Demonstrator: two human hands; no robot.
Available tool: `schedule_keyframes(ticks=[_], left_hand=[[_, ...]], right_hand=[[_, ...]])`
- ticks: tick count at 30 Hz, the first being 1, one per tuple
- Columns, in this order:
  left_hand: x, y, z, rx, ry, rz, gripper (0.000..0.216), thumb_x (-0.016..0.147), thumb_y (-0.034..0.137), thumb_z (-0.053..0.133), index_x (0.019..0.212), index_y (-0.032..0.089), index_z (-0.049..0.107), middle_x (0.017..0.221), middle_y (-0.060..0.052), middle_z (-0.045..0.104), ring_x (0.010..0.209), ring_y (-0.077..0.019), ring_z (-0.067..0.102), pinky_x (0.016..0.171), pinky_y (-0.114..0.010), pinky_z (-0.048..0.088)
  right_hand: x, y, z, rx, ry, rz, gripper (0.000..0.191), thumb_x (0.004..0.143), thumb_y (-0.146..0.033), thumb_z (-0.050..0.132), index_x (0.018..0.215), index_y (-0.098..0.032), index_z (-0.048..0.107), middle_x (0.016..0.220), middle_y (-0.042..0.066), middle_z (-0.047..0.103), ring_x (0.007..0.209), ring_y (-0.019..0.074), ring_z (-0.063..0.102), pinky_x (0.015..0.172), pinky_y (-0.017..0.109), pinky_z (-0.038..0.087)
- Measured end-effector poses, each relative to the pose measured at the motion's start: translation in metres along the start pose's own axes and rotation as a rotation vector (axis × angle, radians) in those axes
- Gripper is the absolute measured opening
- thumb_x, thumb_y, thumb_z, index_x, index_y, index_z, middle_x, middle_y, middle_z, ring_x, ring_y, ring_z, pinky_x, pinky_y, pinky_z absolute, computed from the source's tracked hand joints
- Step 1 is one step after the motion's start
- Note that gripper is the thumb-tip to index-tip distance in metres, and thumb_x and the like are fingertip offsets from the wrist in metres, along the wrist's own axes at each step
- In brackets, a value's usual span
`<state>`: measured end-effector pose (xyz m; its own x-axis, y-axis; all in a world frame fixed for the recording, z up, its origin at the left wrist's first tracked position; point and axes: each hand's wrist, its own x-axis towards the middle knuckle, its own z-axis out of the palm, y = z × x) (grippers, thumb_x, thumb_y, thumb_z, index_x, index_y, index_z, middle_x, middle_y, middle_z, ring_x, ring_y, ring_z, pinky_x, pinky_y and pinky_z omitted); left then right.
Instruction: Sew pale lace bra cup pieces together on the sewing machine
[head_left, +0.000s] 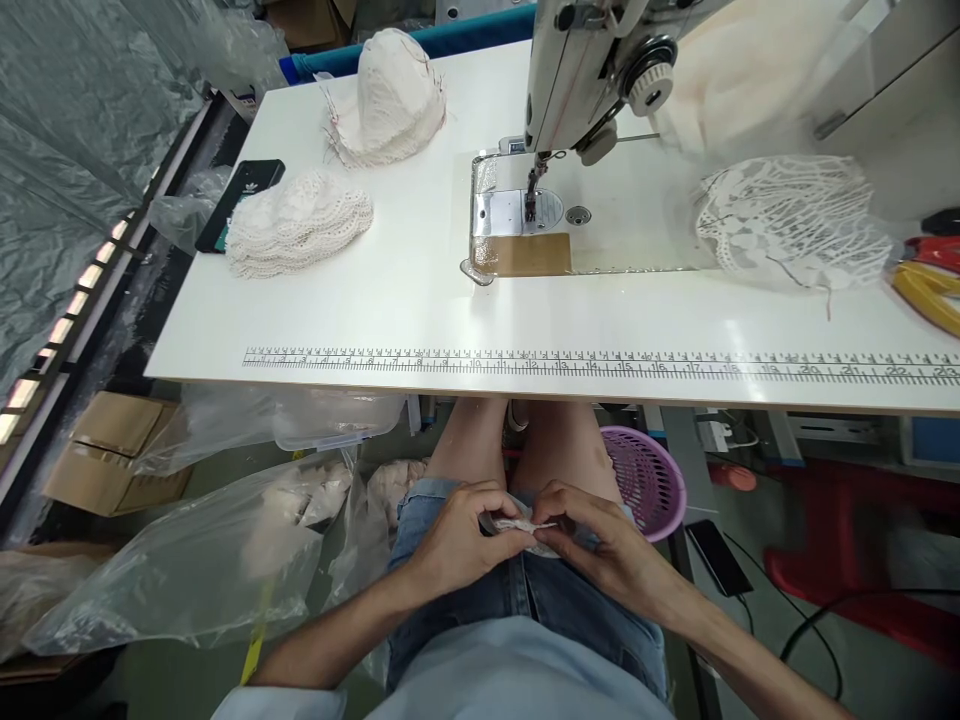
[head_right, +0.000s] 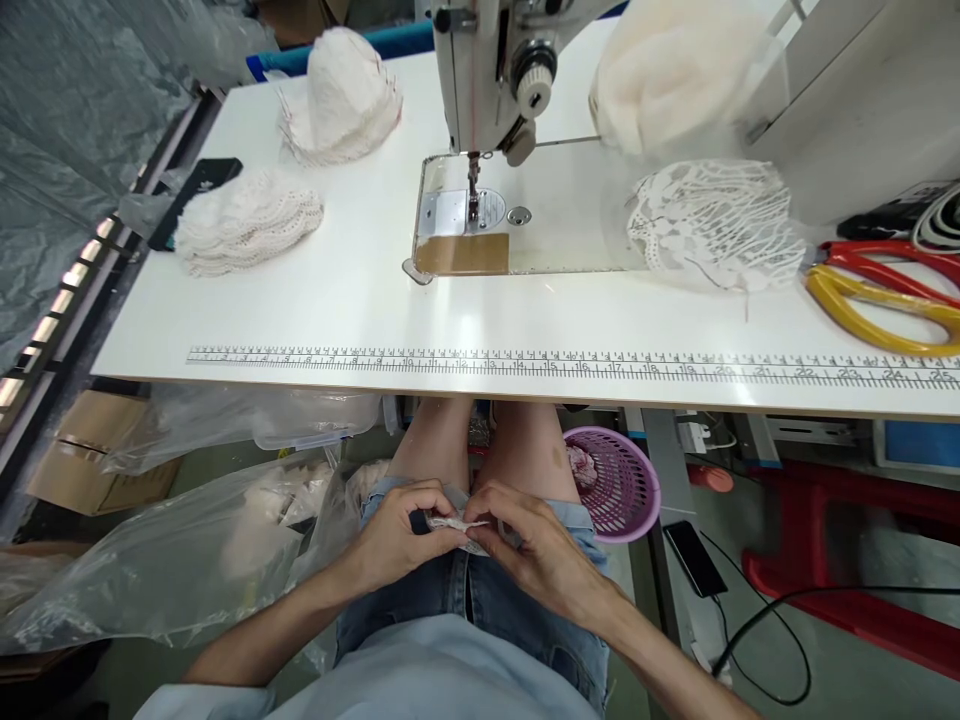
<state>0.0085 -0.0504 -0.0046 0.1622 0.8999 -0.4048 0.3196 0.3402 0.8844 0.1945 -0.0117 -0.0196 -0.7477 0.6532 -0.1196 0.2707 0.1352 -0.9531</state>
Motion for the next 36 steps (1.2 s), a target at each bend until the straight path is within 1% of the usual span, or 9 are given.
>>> schedule_keyframes(ticks=[3, 6, 11, 14, 18, 21, 25, 28, 36], left_hand=[[0.0006, -0.0005, -0.0003, -0.031, -0.007, -0.013, 0.009, 0.071, 0.020, 0.067, 0.067, 0.014, 0.063, 0.068, 0.002, 0.057, 0.066, -0.0099, 0.052, 0.063, -0.019, 0.036], [0.0011, -0.0010, 0.0001, -0.077, -0.014, -0.048, 0.008, 0.070, 0.020, 0.068, 0.067, 0.014, 0.063, 0.067, 0.002, 0.058, 0.066, -0.0100, 0.052, 0.062, -0.018, 0.036], [0.0014, -0.0034, 0.0023, -0.121, -0.016, -0.085, 0.007, 0.069, 0.019, 0.068, 0.069, 0.014, 0.064, 0.067, 0.002, 0.058, 0.065, -0.0096, 0.051, 0.062, -0.018, 0.036], [0.0012, -0.0054, 0.0033, -0.121, -0.016, -0.091, 0.010, 0.070, 0.022, 0.068, 0.071, 0.013, 0.064, 0.068, 0.002, 0.059, 0.066, -0.0099, 0.051, 0.062, -0.018, 0.036], [0.0011, -0.0063, 0.0039, -0.117, -0.021, -0.109, 0.016, 0.071, 0.028, 0.069, 0.076, 0.014, 0.065, 0.072, 0.000, 0.061, 0.068, -0.0112, 0.052, 0.063, -0.019, 0.038], [0.0009, -0.0050, 0.0037, -0.125, -0.043, -0.131, 0.017, 0.072, 0.029, 0.068, 0.079, 0.014, 0.065, 0.075, 0.000, 0.062, 0.070, -0.0119, 0.053, 0.064, -0.019, 0.038], [0.0005, -0.0027, 0.0029, -0.141, -0.063, -0.152, 0.017, 0.073, 0.030, 0.067, 0.079, 0.014, 0.066, 0.074, 0.000, 0.062, 0.069, -0.0113, 0.052, 0.063, -0.019, 0.038], [0.0004, -0.0024, 0.0027, -0.181, -0.072, -0.167, 0.017, 0.073, 0.030, 0.067, 0.079, 0.014, 0.066, 0.074, 0.000, 0.062, 0.068, -0.0109, 0.052, 0.064, -0.019, 0.037], [0.0001, -0.0028, 0.0016, -0.207, -0.083, -0.181, 0.019, 0.073, 0.032, 0.067, 0.080, 0.015, 0.066, 0.074, 0.001, 0.062, 0.067, -0.0103, 0.051, 0.063, -0.018, 0.037]], right_hand=[[-0.0001, 0.0015, -0.0004, 0.022, 0.014, -0.056, 0.010, 0.092, -0.020, 0.044, 0.087, -0.021, 0.052, 0.083, 0.002, 0.055, 0.072, 0.0125, 0.053, 0.062, 0.022, 0.040], [-0.0011, 0.0044, -0.0009, 0.043, 0.014, -0.104, 0.014, 0.092, -0.017, 0.042, 0.086, -0.021, 0.054, 0.086, 0.004, 0.055, 0.075, 0.0127, 0.054, 0.064, 0.023, 0.040], [-0.0025, 0.0080, -0.0015, 0.084, 0.010, -0.092, 0.013, 0.092, -0.017, 0.043, 0.087, -0.021, 0.054, 0.087, 0.004, 0.055, 0.076, 0.0126, 0.054, 0.064, 0.022, 0.039], [-0.0026, 0.0085, -0.0012, 0.129, 0.009, -0.035, 0.012, 0.093, -0.021, 0.044, 0.085, -0.021, 0.053, 0.085, 0.003, 0.055, 0.075, 0.0130, 0.053, 0.064, 0.023, 0.038], [-0.0036, 0.0085, -0.0009, 0.169, 0.003, 0.118, 0.012, 0.092, -0.027, 0.044, 0.084, -0.021, 0.051, 0.080, 0.001, 0.054, 0.072, 0.0132, 0.050, 0.063, 0.023, 0.037], [-0.0032, 0.0081, -0.0013, 0.231, -0.018, 0.191, 0.013, 0.091, -0.030, 0.046, 0.083, -0.021, 0.050, 0.077, 0.000, 0.051, 0.069, 0.0125, 0.048, 0.061, 0.022, 0.037], [-0.0009, 0.0060, -0.0023, 0.331, -0.016, 0.232, 0.017, 0.089, -0.036, 0.049, 0.082, -0.020, 0.049, 0.073, -0.002, 0.047, 0.065, 0.0113, 0.045, 0.057, 0.021, 0.036], [-0.0003, 0.0041, -0.0027, 0.369, -0.013, 0.251, 0.021, 0.088, -0.039, 0.051, 0.081, -0.020, 0.048, 0.072, -0.002, 0.046, 0.065, 0.0111, 0.044, 0.058, 0.021, 0.036], [-0.0006, 0.0032, -0.0031, 0.380, -0.017, 0.285, 0.026, 0.087, -0.044, 0.051, 0.079, -0.019, 0.047, 0.070, -0.003, 0.045, 0.064, 0.0108, 0.042, 0.056, 0.021, 0.035]])
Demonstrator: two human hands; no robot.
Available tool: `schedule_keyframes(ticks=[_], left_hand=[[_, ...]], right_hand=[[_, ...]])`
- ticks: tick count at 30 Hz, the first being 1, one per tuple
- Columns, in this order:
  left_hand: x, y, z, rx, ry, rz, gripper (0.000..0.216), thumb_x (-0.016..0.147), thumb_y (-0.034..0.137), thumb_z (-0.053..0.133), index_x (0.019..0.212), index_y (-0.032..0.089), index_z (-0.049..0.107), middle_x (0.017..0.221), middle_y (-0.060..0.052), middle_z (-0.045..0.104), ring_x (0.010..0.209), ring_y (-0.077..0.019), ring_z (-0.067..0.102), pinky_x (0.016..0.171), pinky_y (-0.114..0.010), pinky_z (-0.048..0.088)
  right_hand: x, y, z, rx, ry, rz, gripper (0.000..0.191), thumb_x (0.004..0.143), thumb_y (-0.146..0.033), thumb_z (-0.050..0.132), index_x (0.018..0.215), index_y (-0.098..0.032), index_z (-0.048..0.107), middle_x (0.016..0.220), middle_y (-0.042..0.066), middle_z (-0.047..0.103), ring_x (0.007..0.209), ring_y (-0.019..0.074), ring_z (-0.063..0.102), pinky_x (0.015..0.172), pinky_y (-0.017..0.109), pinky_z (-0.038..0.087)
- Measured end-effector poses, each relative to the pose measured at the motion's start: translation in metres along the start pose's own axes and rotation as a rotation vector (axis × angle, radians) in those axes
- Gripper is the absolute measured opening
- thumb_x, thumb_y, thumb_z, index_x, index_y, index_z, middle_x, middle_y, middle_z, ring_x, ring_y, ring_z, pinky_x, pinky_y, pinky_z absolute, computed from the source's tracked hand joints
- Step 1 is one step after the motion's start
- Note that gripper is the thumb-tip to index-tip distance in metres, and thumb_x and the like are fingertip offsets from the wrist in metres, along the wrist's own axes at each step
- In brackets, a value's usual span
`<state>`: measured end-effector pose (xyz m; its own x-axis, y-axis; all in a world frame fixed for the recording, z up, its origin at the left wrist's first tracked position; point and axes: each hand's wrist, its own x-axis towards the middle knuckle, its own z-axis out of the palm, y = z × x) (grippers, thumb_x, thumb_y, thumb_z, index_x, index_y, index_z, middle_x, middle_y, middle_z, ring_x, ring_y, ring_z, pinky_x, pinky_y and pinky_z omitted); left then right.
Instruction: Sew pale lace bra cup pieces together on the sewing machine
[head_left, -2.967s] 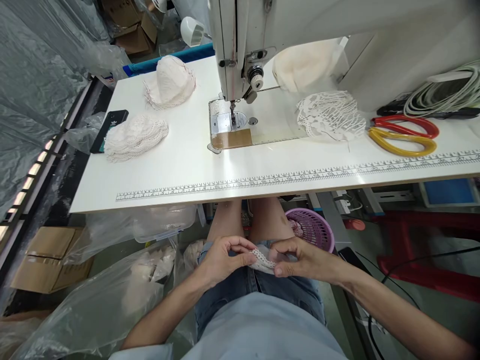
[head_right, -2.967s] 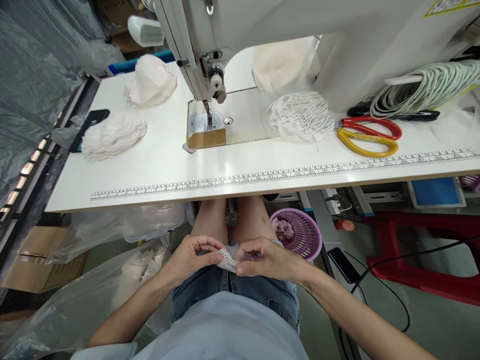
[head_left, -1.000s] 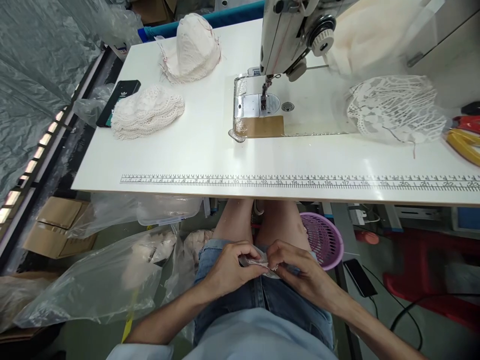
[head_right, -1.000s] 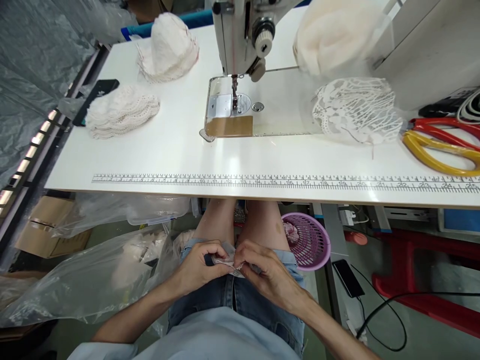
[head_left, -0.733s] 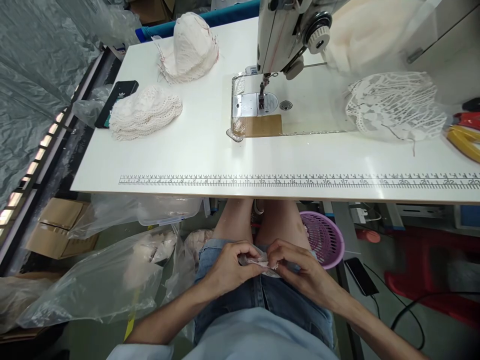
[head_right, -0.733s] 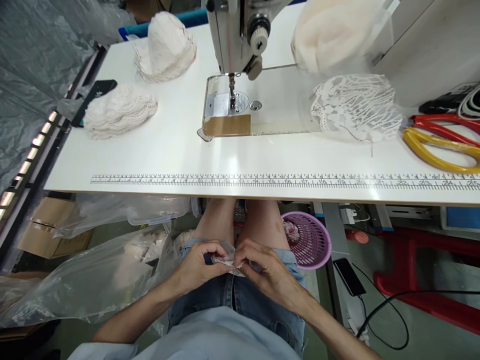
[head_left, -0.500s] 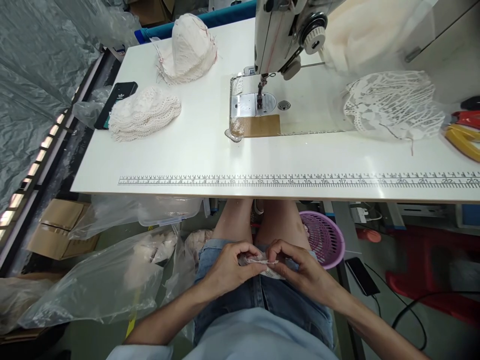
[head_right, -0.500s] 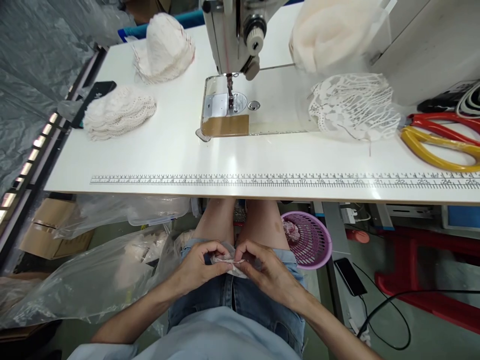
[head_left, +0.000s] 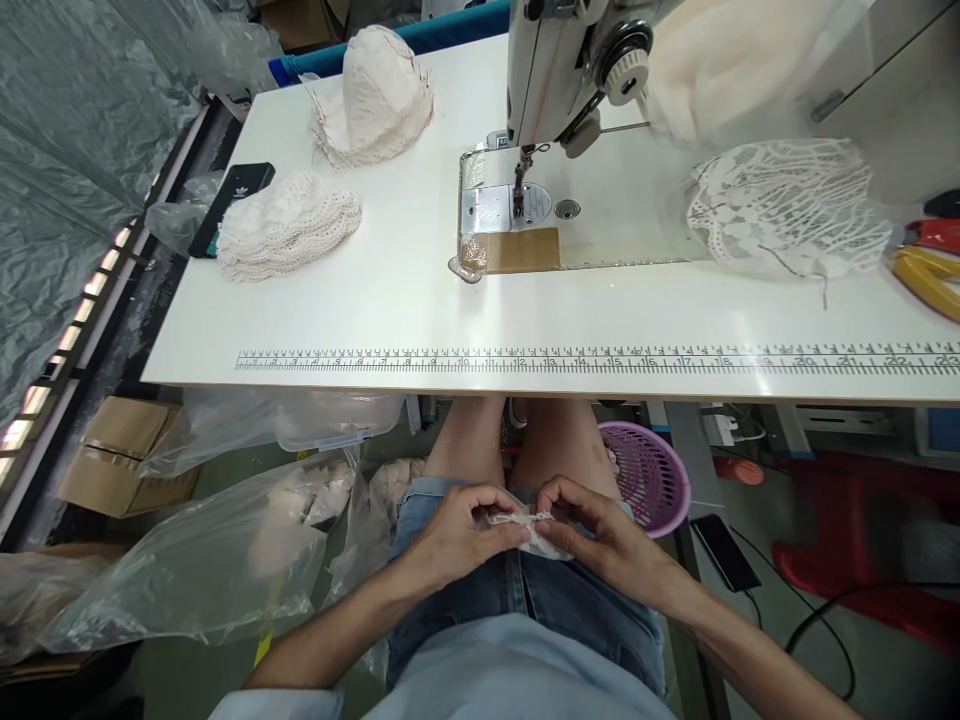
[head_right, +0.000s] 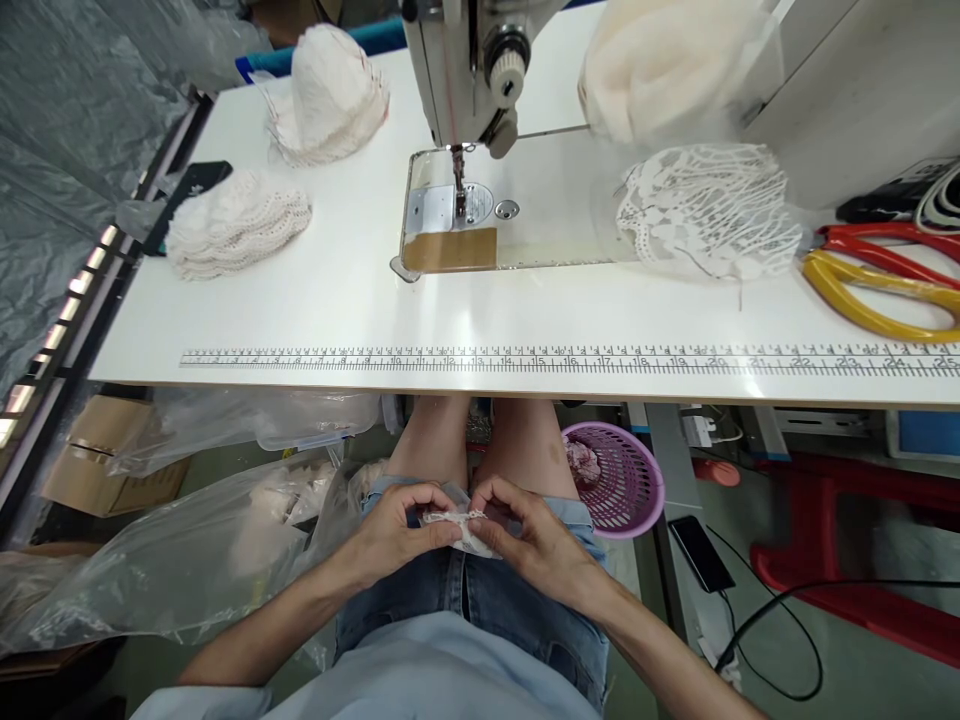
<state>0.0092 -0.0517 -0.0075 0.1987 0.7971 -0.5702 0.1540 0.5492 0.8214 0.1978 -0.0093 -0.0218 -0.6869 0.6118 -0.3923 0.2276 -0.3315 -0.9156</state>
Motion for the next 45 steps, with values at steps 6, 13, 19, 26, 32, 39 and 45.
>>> schedule_keyframes(ticks=[6, 13, 19, 26, 32, 39, 45], left_hand=[[0.001, -0.003, 0.001, -0.077, -0.016, -0.002, 0.024, 0.078, 0.038, 0.061, 0.080, 0.014, 0.065, 0.072, 0.000, 0.060, 0.067, -0.0111, 0.050, 0.062, -0.019, 0.038], [-0.001, 0.004, -0.007, -0.054, 0.004, 0.019, 0.024, 0.080, 0.038, 0.059, 0.080, 0.014, 0.065, 0.080, -0.002, 0.062, 0.076, -0.0134, 0.053, 0.070, -0.021, 0.039], [-0.002, 0.009, -0.014, -0.022, -0.007, 0.025, 0.023, 0.080, 0.035, 0.060, 0.078, 0.013, 0.067, 0.076, -0.003, 0.064, 0.073, -0.0140, 0.056, 0.069, -0.021, 0.040], [-0.001, 0.011, -0.011, 0.177, 0.011, 0.178, 0.021, 0.083, 0.030, 0.056, 0.076, 0.013, 0.066, 0.074, -0.003, 0.065, 0.071, -0.0131, 0.057, 0.068, -0.020, 0.040], [-0.001, 0.013, -0.016, 0.294, -0.010, 0.128, 0.020, 0.083, 0.031, 0.054, 0.077, 0.015, 0.065, 0.073, -0.001, 0.065, 0.071, -0.0134, 0.056, 0.065, -0.020, 0.040], [0.007, 0.023, -0.015, 0.333, -0.025, 0.111, 0.021, 0.076, 0.037, 0.063, 0.073, 0.017, 0.070, 0.070, 0.000, 0.067, 0.068, -0.0143, 0.057, 0.061, -0.020, 0.040], [0.007, 0.022, -0.023, 0.268, 0.016, 0.077, 0.020, 0.077, 0.032, 0.062, 0.068, 0.014, 0.067, 0.065, 0.000, 0.064, 0.062, -0.0123, 0.055, 0.058, -0.019, 0.038]], right_hand=[[0.001, 0.002, 0.001, -0.004, 0.004, -0.010, 0.023, 0.087, -0.042, 0.051, 0.081, -0.019, 0.047, 0.071, -0.003, 0.045, 0.065, 0.0107, 0.043, 0.057, 0.021, 0.036], [0.000, 0.004, -0.004, -0.052, 0.027, -0.054, 0.021, 0.084, -0.036, 0.056, 0.097, -0.021, 0.049, 0.087, 0.001, 0.054, 0.079, 0.0143, 0.050, 0.070, 0.026, 0.043], [0.001, 0.002, -0.013, 0.028, -0.080, 0.032, 0.031, 0.080, -0.040, 0.063, 0.101, -0.020, 0.053, 0.084, 0.001, 0.055, 0.080, 0.0144, 0.051, 0.073, 0.026, 0.042], [0.006, -0.007, -0.006, 0.081, -0.132, 0.088, 0.036, 0.076, -0.052, 0.061, 0.077, -0.017, 0.056, 0.068, -0.003, 0.047, 0.063, 0.0111, 0.042, 0.058, 0.023, 0.034], [0.008, -0.011, -0.002, -0.083, -0.058, 0.068, 0.039, 0.079, -0.053, 0.057, 0.070, -0.016, 0.056, 0.062, -0.003, 0.043, 0.059, 0.0102, 0.037, 0.054, 0.022, 0.030], [0.007, -0.016, -0.006, -0.262, -0.034, -0.040, 0.028, 0.083, -0.044, 0.057, 0.076, -0.016, 0.061, 0.069, -0.001, 0.055, 0.063, 0.0118, 0.047, 0.055, 0.021, 0.034], [0.009, -0.008, -0.019, -0.233, -0.138, 0.018, 0.025, 0.084, -0.040, 0.056, 0.079, -0.017, 0.065, 0.074, 0.000, 0.060, 0.067, 0.0131, 0.049, 0.059, 0.023, 0.036]])
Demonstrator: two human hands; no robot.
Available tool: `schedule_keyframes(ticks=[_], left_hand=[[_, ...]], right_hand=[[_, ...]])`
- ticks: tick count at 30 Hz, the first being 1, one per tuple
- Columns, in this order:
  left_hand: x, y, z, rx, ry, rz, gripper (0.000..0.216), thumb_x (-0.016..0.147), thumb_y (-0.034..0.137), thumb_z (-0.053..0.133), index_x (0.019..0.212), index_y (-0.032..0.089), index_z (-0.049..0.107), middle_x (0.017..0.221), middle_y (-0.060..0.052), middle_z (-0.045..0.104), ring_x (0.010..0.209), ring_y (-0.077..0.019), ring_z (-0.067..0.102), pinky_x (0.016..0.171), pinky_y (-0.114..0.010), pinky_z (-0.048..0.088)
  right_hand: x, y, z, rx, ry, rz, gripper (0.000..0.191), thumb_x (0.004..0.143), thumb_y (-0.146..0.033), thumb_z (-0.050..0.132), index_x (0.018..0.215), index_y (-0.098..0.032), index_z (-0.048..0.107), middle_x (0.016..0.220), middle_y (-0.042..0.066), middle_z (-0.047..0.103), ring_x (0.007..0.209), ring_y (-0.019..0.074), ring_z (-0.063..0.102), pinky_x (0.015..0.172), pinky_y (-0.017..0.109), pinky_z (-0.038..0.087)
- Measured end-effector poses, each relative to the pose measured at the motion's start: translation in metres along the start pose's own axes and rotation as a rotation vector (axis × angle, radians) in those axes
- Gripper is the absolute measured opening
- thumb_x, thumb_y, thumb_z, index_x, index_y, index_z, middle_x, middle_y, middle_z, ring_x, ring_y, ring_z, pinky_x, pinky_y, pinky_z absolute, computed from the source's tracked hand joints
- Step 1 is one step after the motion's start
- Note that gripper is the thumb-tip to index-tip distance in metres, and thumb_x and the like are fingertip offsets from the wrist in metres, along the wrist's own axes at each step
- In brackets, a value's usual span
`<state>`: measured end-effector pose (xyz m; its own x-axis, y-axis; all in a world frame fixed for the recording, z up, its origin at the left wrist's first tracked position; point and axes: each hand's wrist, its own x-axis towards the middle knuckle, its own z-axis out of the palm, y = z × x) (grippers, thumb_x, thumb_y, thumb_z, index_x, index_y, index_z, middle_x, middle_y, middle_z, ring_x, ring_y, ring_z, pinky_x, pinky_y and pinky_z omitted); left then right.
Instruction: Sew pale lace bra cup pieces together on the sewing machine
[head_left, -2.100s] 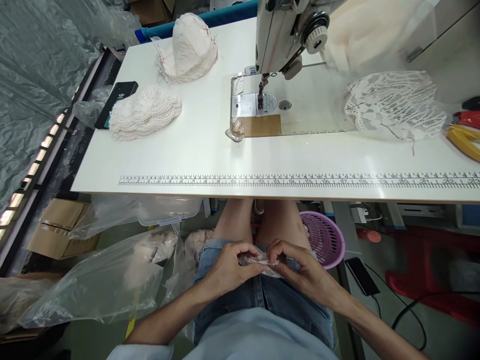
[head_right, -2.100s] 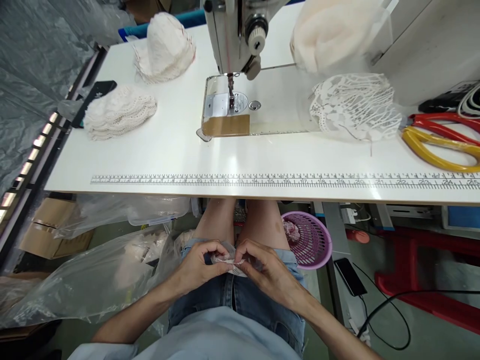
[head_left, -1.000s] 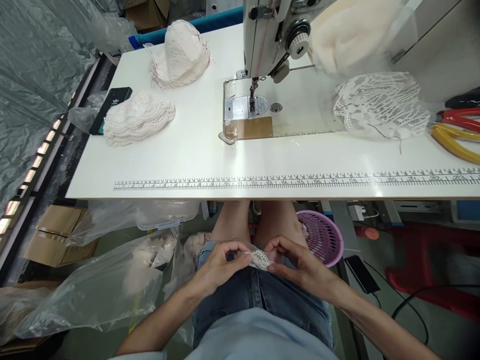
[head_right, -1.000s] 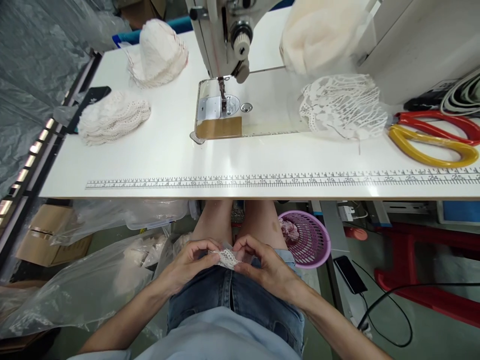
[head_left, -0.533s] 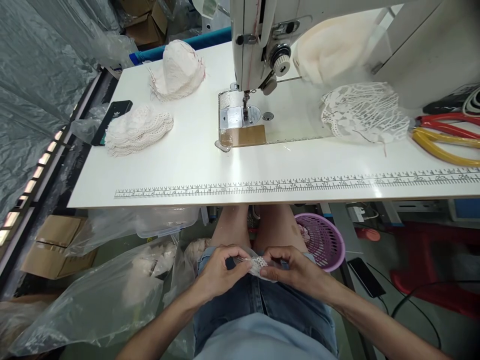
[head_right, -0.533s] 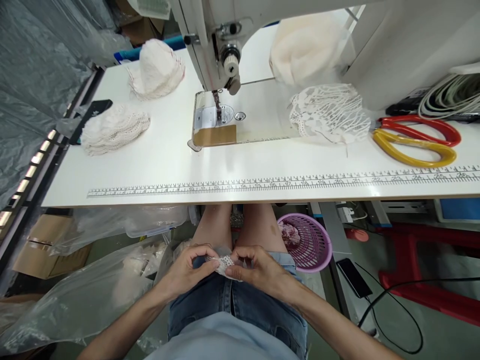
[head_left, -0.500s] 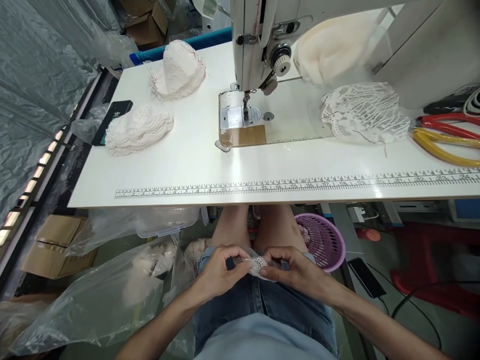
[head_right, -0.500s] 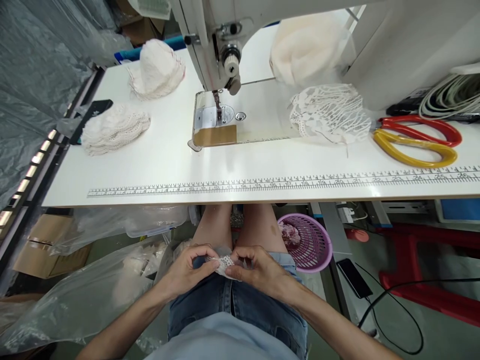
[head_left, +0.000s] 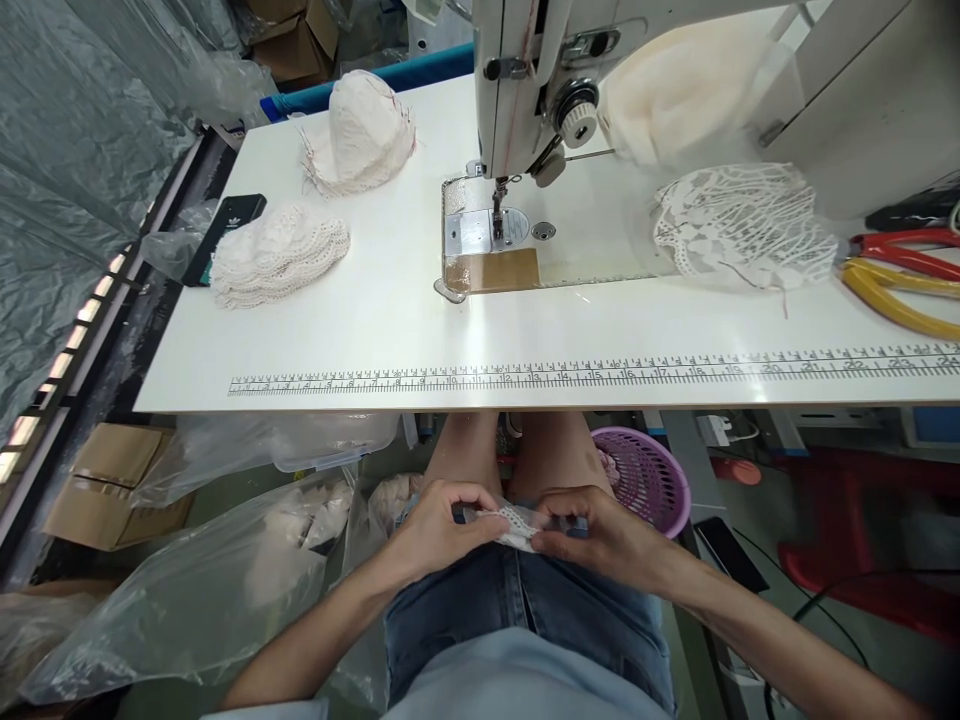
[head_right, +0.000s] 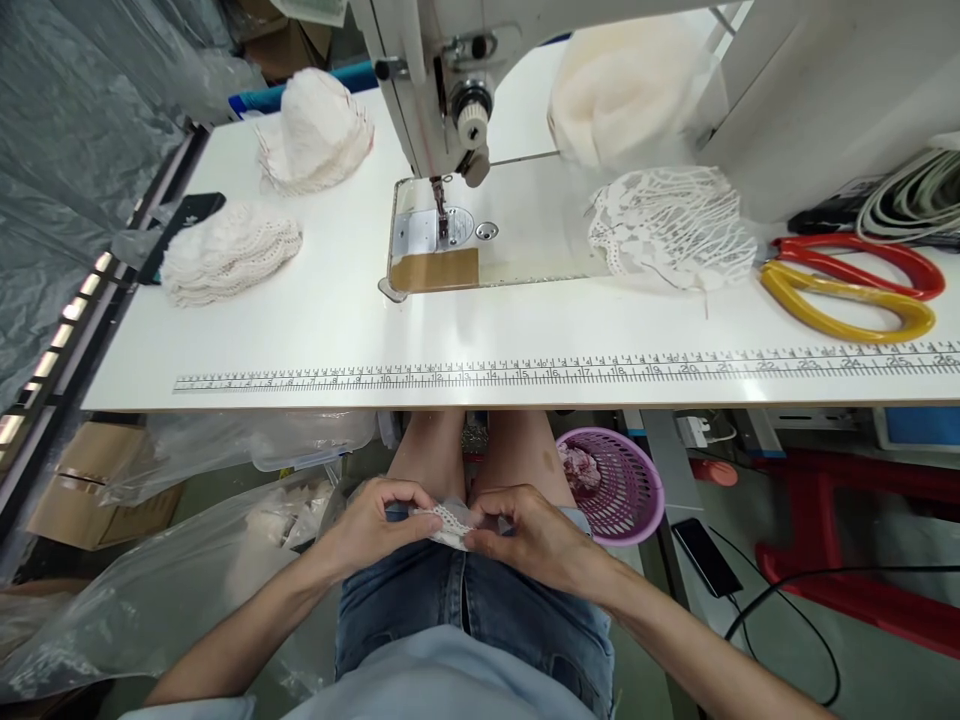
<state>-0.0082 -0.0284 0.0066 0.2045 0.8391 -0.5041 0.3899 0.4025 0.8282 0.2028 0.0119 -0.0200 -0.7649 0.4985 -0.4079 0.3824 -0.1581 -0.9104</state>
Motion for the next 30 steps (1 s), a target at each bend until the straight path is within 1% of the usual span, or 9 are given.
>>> schedule_keyframes(ticks=[4, 7, 10, 15, 18, 22, 25, 28, 30], left_hand=[[0.000, -0.004, -0.004, -0.130, -0.045, 0.011, 0.023, 0.078, 0.033, 0.060, 0.065, 0.014, 0.060, 0.066, -0.002, 0.062, 0.066, -0.0131, 0.055, 0.061, -0.020, 0.039], [0.003, -0.006, -0.003, -0.199, -0.070, 0.008, 0.025, 0.075, 0.034, 0.063, 0.063, 0.013, 0.057, 0.067, -0.002, 0.062, 0.064, -0.0122, 0.054, 0.059, -0.020, 0.039], [0.006, -0.008, 0.000, -0.227, -0.100, -0.023, 0.026, 0.071, 0.036, 0.066, 0.063, 0.013, 0.056, 0.068, -0.002, 0.062, 0.060, -0.0105, 0.051, 0.056, -0.020, 0.038], [0.008, -0.006, 0.001, -0.313, -0.134, -0.107, 0.030, 0.065, 0.038, 0.072, 0.063, 0.012, 0.056, 0.059, 0.001, 0.055, 0.051, -0.0066, 0.044, 0.048, -0.018, 0.031], [0.008, -0.005, 0.001, -0.416, -0.130, -0.143, 0.036, 0.060, 0.041, 0.076, 0.061, 0.012, 0.055, 0.060, 0.001, 0.056, 0.053, -0.0068, 0.045, 0.051, -0.018, 0.033], [0.007, -0.008, 0.002, -0.527, -0.166, -0.156, 0.039, 0.057, 0.042, 0.078, 0.060, 0.012, 0.054, 0.065, -0.001, 0.059, 0.058, -0.0087, 0.049, 0.056, -0.020, 0.036], [0.007, -0.007, 0.004, -0.460, -0.167, -0.101, 0.030, 0.064, 0.037, 0.075, 0.065, 0.012, 0.057, 0.071, -0.003, 0.062, 0.064, -0.0104, 0.053, 0.061, -0.021, 0.038], [0.008, -0.002, 0.005, -0.330, -0.117, 0.007, 0.019, 0.069, 0.028, 0.071, 0.067, 0.013, 0.061, 0.083, -0.005, 0.064, 0.077, -0.0135, 0.056, 0.072, -0.023, 0.040], [0.009, 0.002, 0.004, -0.260, -0.086, 0.044, 0.015, 0.070, 0.025, 0.069, 0.066, 0.013, 0.062, 0.083, -0.004, 0.062, 0.076, -0.0133, 0.055, 0.071, -0.023, 0.039]], right_hand=[[-0.003, 0.006, -0.004, 0.030, 0.016, 0.038, 0.028, 0.084, -0.043, 0.055, 0.077, -0.018, 0.066, 0.073, 0.002, 0.061, 0.068, 0.0151, 0.051, 0.060, 0.024, 0.038], [-0.007, 0.003, -0.007, 0.043, 0.026, 0.060, 0.031, 0.083, -0.045, 0.055, 0.075, -0.017, 0.066, 0.072, 0.002, 0.060, 0.067, 0.0153, 0.052, 0.059, 0.025, 0.040], [-0.009, -0.003, -0.010, 0.060, -0.012, 0.081, 0.032, 0.081, -0.047, 0.057, 0.074, -0.017, 0.065, 0.071, 0.002, 0.059, 0.065, 0.0148, 0.051, 0.058, 0.024, 0.039], [-0.004, -0.008, -0.004, 0.167, -0.084, 0.063, 0.030, 0.078, -0.047, 0.060, 0.076, -0.017, 0.063, 0.066, -0.001, 0.053, 0.063, 0.0120, 0.044, 0.057, 0.022, 0.035], [-0.001, -0.005, 0.001, 0.203, -0.079, 0.056, 0.034, 0.078, -0.050, 0.061, 0.072, -0.016, 0.062, 0.063, -0.003, 0.048, 0.060, 0.0105, 0.040, 0.054, 0.022, 0.031], [-0.005, -0.007, -0.001, 0.191, -0.066, 0.061, 0.033, 0.076, -0.049, 0.063, 0.070, -0.017, 0.061, 0.062, -0.003, 0.047, 0.060, 0.0104, 0.038, 0.054, 0.022, 0.030], [-0.008, -0.010, -0.001, 0.182, -0.073, 0.052, 0.031, 0.078, -0.048, 0.062, 0.074, -0.018, 0.058, 0.064, -0.004, 0.044, 0.061, 0.0104, 0.036, 0.054, 0.021, 0.029], [-0.006, -0.008, 0.004, 0.191, -0.057, 0.030, 0.032, 0.079, -0.048, 0.060, 0.073, -0.018, 0.054, 0.063, -0.005, 0.037, 0.060, 0.0099, 0.032, 0.053, 0.022, 0.026], [-0.005, -0.005, 0.007, 0.211, -0.046, 0.034, 0.034, 0.081, -0.049, 0.057, 0.071, -0.017, 0.053, 0.062, -0.005, 0.035, 0.059, 0.0096, 0.031, 0.053, 0.022, 0.026]])
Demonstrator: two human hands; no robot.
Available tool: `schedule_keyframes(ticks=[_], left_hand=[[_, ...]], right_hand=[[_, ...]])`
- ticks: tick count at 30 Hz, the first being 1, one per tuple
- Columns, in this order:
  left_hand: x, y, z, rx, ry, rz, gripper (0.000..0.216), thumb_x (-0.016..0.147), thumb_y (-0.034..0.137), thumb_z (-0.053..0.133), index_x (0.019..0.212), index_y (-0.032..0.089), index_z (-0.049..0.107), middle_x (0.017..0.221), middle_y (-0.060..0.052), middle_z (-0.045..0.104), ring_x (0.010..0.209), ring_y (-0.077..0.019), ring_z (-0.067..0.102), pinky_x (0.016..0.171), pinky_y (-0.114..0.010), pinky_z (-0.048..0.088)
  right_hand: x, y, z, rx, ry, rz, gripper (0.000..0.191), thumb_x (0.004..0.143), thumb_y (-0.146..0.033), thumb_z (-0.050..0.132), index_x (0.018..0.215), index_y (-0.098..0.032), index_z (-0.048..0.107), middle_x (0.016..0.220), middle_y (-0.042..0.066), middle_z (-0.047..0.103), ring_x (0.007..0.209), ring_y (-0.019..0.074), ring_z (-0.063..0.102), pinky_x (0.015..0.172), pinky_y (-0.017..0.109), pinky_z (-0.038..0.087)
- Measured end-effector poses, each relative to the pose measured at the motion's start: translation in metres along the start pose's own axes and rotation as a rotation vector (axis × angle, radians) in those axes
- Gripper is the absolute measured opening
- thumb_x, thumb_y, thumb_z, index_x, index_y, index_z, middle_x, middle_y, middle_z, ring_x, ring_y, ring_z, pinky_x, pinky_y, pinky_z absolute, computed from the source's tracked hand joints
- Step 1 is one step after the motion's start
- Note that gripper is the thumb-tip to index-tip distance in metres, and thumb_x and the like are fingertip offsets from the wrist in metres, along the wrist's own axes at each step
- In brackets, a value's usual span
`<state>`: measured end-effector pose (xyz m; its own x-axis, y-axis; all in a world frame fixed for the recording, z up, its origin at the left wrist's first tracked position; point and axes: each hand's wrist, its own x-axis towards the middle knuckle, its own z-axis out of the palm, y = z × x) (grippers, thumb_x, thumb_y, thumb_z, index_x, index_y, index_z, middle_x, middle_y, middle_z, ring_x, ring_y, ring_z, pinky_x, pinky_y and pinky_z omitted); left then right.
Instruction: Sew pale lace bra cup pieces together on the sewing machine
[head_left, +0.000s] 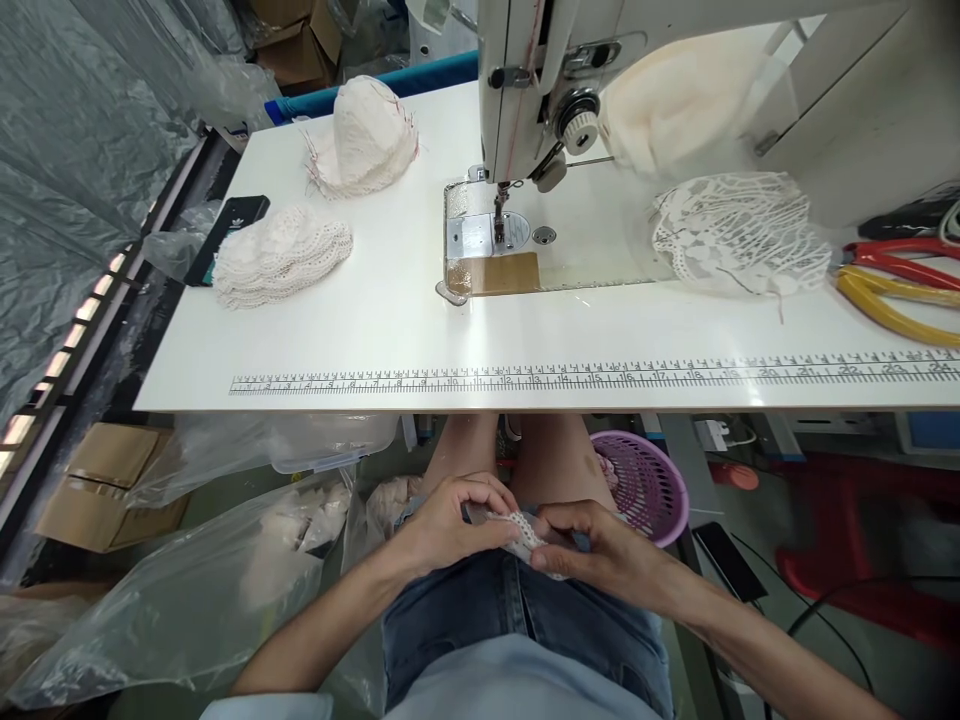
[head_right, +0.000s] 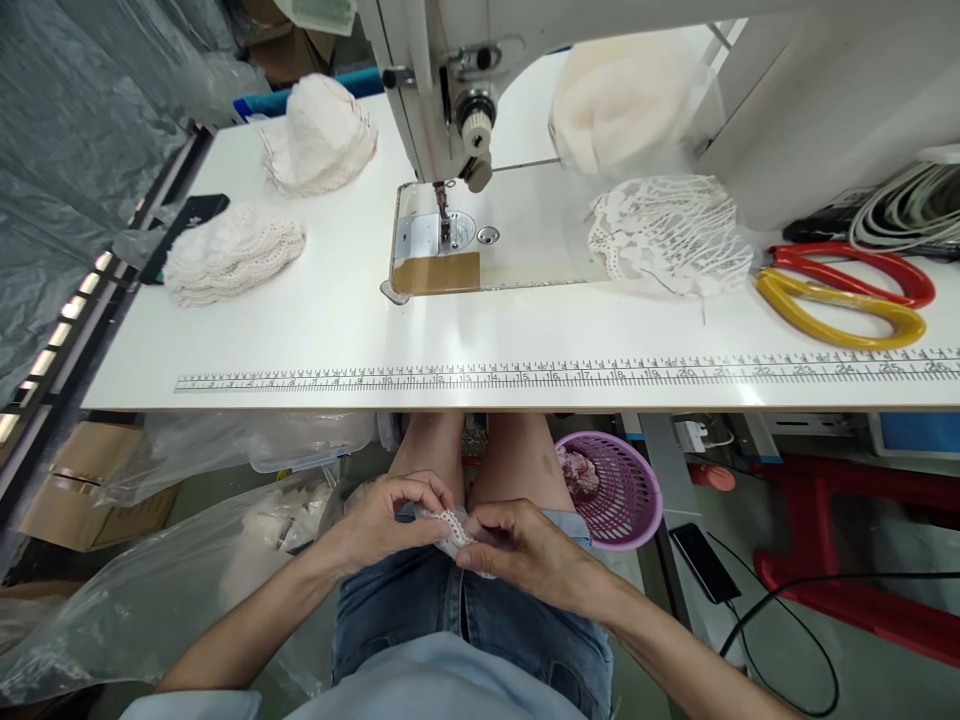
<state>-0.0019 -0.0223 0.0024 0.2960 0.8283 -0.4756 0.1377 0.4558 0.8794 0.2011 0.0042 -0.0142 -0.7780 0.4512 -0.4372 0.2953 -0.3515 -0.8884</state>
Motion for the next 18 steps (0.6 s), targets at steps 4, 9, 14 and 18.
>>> schedule_keyframes(ticks=[4, 9, 14, 18], left_hand=[[0.000, 0.003, 0.000, 0.113, 0.007, 0.006, 0.016, 0.071, 0.027, 0.068, 0.065, 0.012, 0.065, 0.068, -0.001, 0.055, 0.064, -0.0100, 0.049, 0.058, -0.021, 0.035], [0.001, 0.005, 0.003, 0.198, -0.024, 0.024, 0.016, 0.073, 0.027, 0.066, 0.067, 0.013, 0.067, 0.068, 0.000, 0.057, 0.064, -0.0096, 0.050, 0.057, -0.019, 0.033], [0.002, 0.010, 0.006, 0.224, 0.024, 0.011, 0.018, 0.075, 0.029, 0.063, 0.072, 0.013, 0.068, 0.069, -0.001, 0.061, 0.064, -0.0105, 0.052, 0.057, -0.019, 0.034], [0.000, 0.014, 0.002, 0.172, 0.048, 0.032, 0.019, 0.077, 0.030, 0.060, 0.077, 0.013, 0.069, 0.068, -0.001, 0.063, 0.063, -0.0107, 0.052, 0.056, -0.018, 0.035]], right_hand=[[-0.002, 0.003, -0.001, -0.015, 0.023, 0.014, 0.035, 0.081, -0.049, 0.057, 0.069, -0.016, 0.053, 0.063, -0.004, 0.040, 0.059, 0.0096, 0.034, 0.053, 0.022, 0.027], [-0.006, -0.004, -0.002, -0.050, 0.031, 0.013, 0.030, 0.082, -0.046, 0.057, 0.076, -0.017, 0.056, 0.066, -0.004, 0.043, 0.061, 0.0102, 0.037, 0.055, 0.021, 0.029], [-0.001, -0.013, -0.001, -0.217, 0.157, -0.055, 0.031, 0.086, -0.045, 0.052, 0.074, -0.017, 0.056, 0.068, -0.002, 0.051, 0.064, 0.0119, 0.044, 0.057, 0.022, 0.033], [0.000, -0.024, -0.002, -0.364, 0.215, -0.109, 0.027, 0.090, -0.039, 0.048, 0.075, -0.018, 0.053, 0.066, -0.002, 0.051, 0.062, 0.0114, 0.044, 0.055, 0.021, 0.033]])
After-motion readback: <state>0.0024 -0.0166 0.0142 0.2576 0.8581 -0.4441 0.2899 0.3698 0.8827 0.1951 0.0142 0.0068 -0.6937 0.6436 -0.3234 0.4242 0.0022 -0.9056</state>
